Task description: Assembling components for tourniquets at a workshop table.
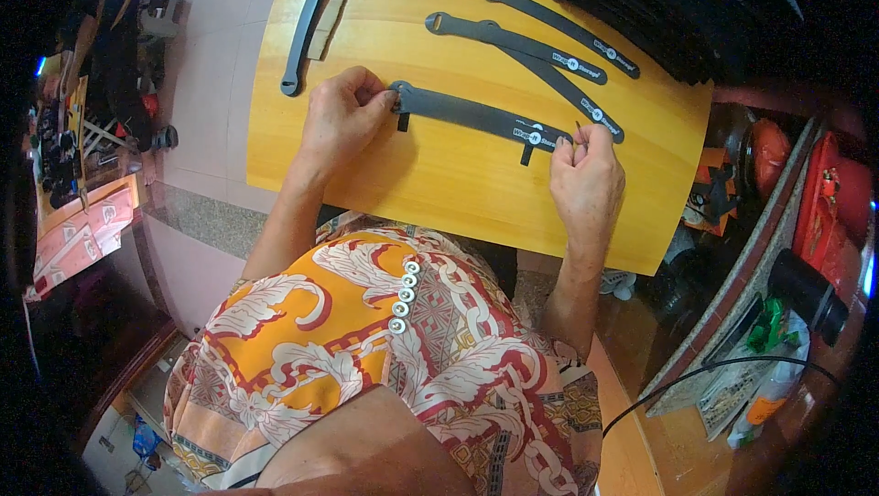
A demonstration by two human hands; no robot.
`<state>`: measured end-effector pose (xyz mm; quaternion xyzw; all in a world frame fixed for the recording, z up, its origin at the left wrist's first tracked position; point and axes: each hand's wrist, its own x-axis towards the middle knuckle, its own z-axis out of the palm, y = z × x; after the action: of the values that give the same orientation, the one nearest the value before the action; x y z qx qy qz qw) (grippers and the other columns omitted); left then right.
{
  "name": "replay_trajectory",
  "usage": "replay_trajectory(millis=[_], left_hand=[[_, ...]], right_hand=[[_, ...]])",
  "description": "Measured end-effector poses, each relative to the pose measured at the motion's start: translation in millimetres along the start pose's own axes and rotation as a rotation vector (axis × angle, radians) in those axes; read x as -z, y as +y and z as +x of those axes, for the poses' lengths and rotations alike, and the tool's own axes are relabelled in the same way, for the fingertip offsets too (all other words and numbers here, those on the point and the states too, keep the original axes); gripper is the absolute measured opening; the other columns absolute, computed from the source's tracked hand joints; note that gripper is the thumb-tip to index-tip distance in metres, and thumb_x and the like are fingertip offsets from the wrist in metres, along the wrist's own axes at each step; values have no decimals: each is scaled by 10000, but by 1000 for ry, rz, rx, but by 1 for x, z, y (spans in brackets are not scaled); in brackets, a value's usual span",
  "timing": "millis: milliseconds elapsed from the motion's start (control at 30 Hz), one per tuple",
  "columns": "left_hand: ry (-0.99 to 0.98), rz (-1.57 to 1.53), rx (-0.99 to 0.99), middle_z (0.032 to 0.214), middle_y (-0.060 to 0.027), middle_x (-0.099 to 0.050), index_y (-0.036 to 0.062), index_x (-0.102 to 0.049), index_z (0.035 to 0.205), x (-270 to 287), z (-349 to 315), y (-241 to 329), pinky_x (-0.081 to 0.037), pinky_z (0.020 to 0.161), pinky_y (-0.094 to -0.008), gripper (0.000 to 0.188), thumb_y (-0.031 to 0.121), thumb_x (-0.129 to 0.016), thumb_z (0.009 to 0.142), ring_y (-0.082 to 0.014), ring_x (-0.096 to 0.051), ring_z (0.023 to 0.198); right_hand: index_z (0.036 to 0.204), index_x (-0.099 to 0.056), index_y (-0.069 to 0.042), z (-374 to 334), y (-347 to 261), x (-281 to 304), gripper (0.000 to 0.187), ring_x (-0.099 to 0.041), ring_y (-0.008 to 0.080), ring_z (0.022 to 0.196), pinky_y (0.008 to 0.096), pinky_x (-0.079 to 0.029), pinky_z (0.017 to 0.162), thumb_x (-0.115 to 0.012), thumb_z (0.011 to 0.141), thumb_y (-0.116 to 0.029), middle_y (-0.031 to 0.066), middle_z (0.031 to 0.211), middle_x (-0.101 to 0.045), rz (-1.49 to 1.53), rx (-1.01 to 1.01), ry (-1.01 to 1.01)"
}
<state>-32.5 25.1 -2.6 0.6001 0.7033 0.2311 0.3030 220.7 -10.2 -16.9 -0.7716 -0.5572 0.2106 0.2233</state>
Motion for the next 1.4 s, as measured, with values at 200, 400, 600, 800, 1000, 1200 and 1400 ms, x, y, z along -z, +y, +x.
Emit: replay_trajectory(millis=[200, 400, 600, 800, 1000, 1200, 1400], left_hand=[[-31, -73, 8, 587, -38, -564, -8, -595, 794, 3, 8, -14, -395, 438, -235, 122, 112, -618, 794, -85, -511, 501], [-31, -697, 178, 663, -20, -557, 15, -576, 840, 9, 7, -19, -386, 440, -194, 93, 106, -589, 825, -68, -502, 503], [162, -323, -400, 714, -46, -574, -5, -608, 871, -19, 17, -5, -436, 522, -219, 75, 21, -574, 810, -119, -554, 596], [212, 21, -868, 769, -118, -564, 24, -592, 804, -52, 42, 34, -458, 653, -357, 109, 3, -575, 699, -275, -558, 733], [-35, 197, -1182, 861, -111, -536, 16, -581, 850, -98, 39, 53, -419, 705, -341, 185, 95, -581, 683, -266, -512, 833], [-6, 302, -1071, 1004, -104, -530, 11, -569, 1000, -104, 27, 59, -361, 764, -358, 327, 220, -596, 750, -243, -475, 953], [-34, 417, -1004, 1113, -111, -516, 7, -538, 1102, -106, 22, 62, -335, 864, -386, 409, 304, -536, 822, -263, -447, 1070]], right_hand=[[923, -555, 11, 5, 2, -2, 210, -591, 182, 639, 301, -458, 593, -632, 778, -121, 107, 725, -612, 87, -13, -48], [894, -570, 33, 0, 32, 0, 140, -508, 56, 642, 213, -414, 564, -593, 827, -88, 5, 674, -564, 533, 54, 91], [838, -625, 12, 24, 15, 5, 100, -590, 178, 667, 277, -457, 604, -584, 809, -73, 124, 724, -613, 294, 243, 213], [903, -635, -37, 67, -9, -6, 139, -603, 305, 781, 371, -478, 670, -559, 793, -74, 126, 878, -615, -19, 544, 312], [955, -631, -55, 90, -9, -6, 199, -587, 303, 885, 374, -471, 748, -544, 776, -44, 99, 974, -603, -147, 580, 44], [1005, -597, -47, 96, -6, -8, 222, -562, 325, 937, 403, -457, 779, -547, 789, -50, 120, 1052, -558, -195, 540, -83], [939, -555, -18, 95, -19, 1, 134, -556, 343, 888, 411, -446, 752, -532, 818, -71, 172, 939, -544, -332, 498, -137]])
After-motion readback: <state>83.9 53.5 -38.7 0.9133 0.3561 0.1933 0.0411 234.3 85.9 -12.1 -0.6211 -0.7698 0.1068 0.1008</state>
